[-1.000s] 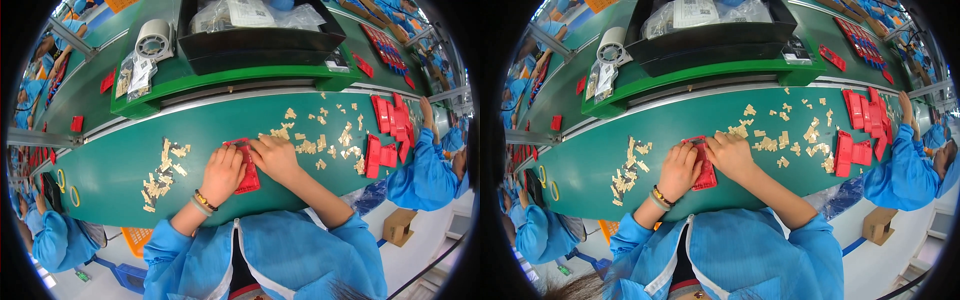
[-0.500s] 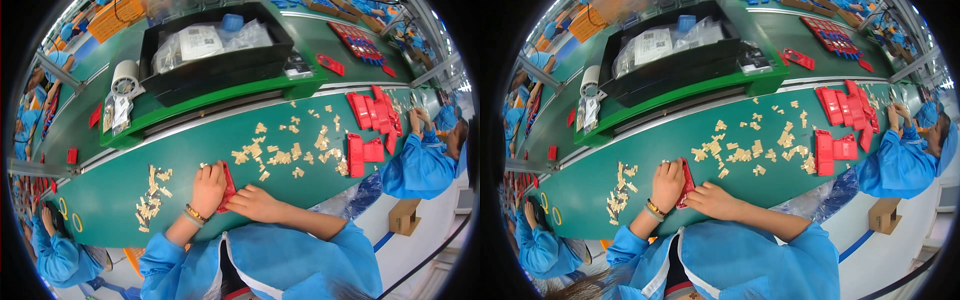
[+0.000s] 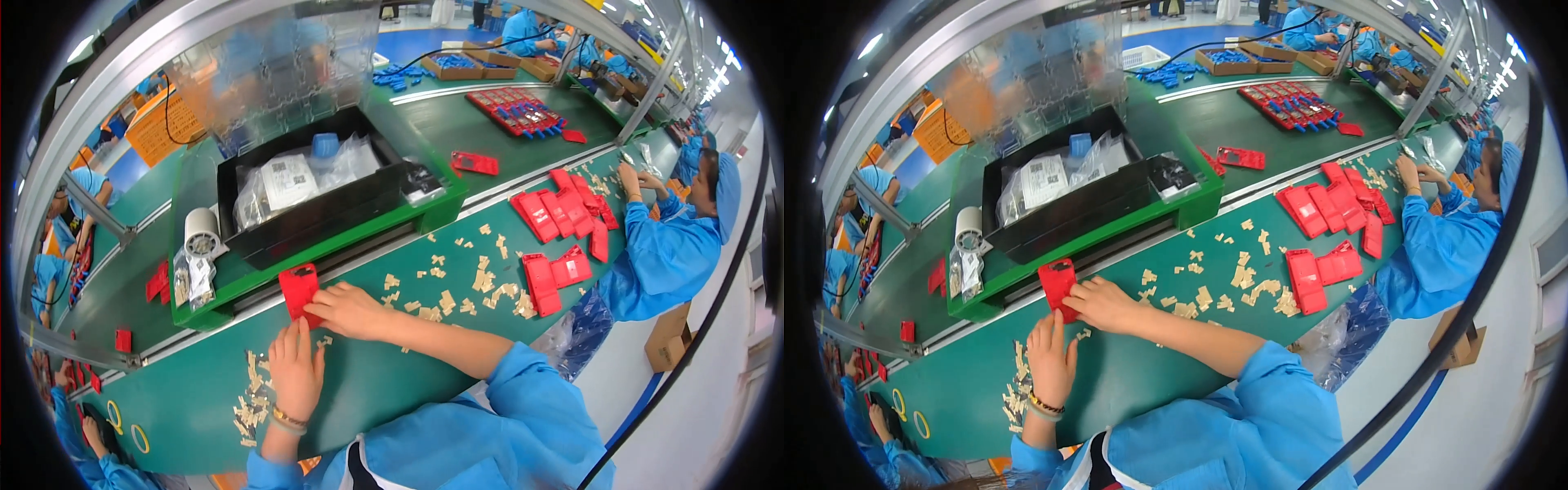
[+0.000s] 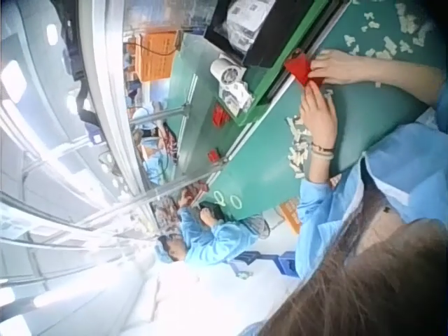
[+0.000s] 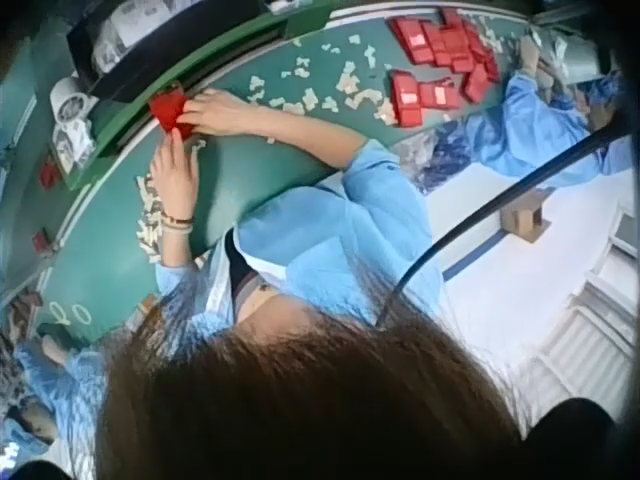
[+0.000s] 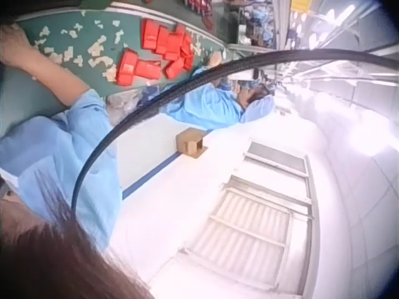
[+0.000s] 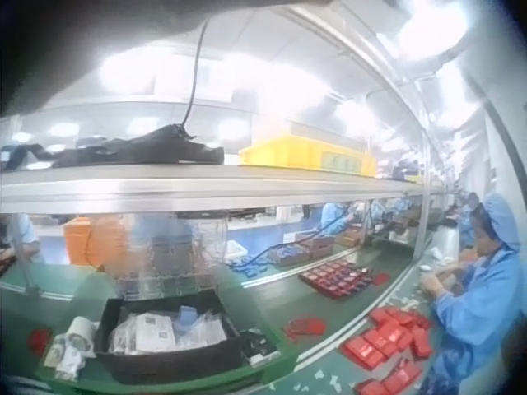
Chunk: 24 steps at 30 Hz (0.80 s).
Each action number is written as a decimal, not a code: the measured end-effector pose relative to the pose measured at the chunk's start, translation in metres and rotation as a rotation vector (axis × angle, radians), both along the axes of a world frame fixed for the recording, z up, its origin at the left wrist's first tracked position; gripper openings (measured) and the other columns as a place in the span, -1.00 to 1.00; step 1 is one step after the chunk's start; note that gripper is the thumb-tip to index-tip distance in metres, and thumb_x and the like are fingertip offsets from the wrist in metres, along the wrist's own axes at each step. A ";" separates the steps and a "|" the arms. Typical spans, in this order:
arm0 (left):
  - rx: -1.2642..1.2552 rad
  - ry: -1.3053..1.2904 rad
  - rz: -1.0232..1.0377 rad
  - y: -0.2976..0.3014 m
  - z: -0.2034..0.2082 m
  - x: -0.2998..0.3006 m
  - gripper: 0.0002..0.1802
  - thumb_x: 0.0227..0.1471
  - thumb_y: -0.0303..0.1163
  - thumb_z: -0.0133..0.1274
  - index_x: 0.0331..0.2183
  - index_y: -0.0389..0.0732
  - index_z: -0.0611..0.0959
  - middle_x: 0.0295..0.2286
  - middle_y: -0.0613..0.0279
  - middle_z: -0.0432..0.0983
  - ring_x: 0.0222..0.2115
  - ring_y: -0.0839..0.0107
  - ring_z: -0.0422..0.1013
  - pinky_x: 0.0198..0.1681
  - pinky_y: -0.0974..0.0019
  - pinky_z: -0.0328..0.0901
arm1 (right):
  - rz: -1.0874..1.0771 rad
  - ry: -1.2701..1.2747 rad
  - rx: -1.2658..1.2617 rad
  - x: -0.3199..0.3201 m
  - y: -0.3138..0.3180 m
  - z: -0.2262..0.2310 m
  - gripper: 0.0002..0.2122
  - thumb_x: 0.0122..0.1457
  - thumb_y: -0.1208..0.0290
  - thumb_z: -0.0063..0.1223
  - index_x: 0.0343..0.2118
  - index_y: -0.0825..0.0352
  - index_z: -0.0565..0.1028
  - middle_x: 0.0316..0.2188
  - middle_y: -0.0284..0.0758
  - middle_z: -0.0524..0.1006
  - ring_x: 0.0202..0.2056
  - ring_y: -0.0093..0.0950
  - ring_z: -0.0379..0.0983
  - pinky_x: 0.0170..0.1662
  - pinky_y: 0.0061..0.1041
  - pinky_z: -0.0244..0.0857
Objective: The person assembles electronic components into plastic housings by hand on a factory assembly line.
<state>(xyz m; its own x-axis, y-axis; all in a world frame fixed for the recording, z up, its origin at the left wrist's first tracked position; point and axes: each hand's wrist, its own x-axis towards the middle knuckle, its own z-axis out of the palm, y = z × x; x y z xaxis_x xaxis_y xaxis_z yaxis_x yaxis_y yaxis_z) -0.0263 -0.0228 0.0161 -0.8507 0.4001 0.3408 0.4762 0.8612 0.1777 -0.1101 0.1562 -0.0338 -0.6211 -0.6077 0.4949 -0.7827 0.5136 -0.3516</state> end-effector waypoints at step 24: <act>0.062 -0.315 -0.022 0.017 -0.044 -0.131 -0.46 0.13 -0.20 -0.02 0.04 -0.36 0.41 -0.02 -0.13 0.40 0.00 -0.02 0.33 0.09 0.06 0.20 | -0.763 0.285 -0.120 -0.074 0.175 0.049 -0.76 -0.04 0.40 0.19 -0.26 0.26 0.53 -0.29 -0.30 0.41 -0.23 -0.30 0.36 -0.17 -0.28 0.20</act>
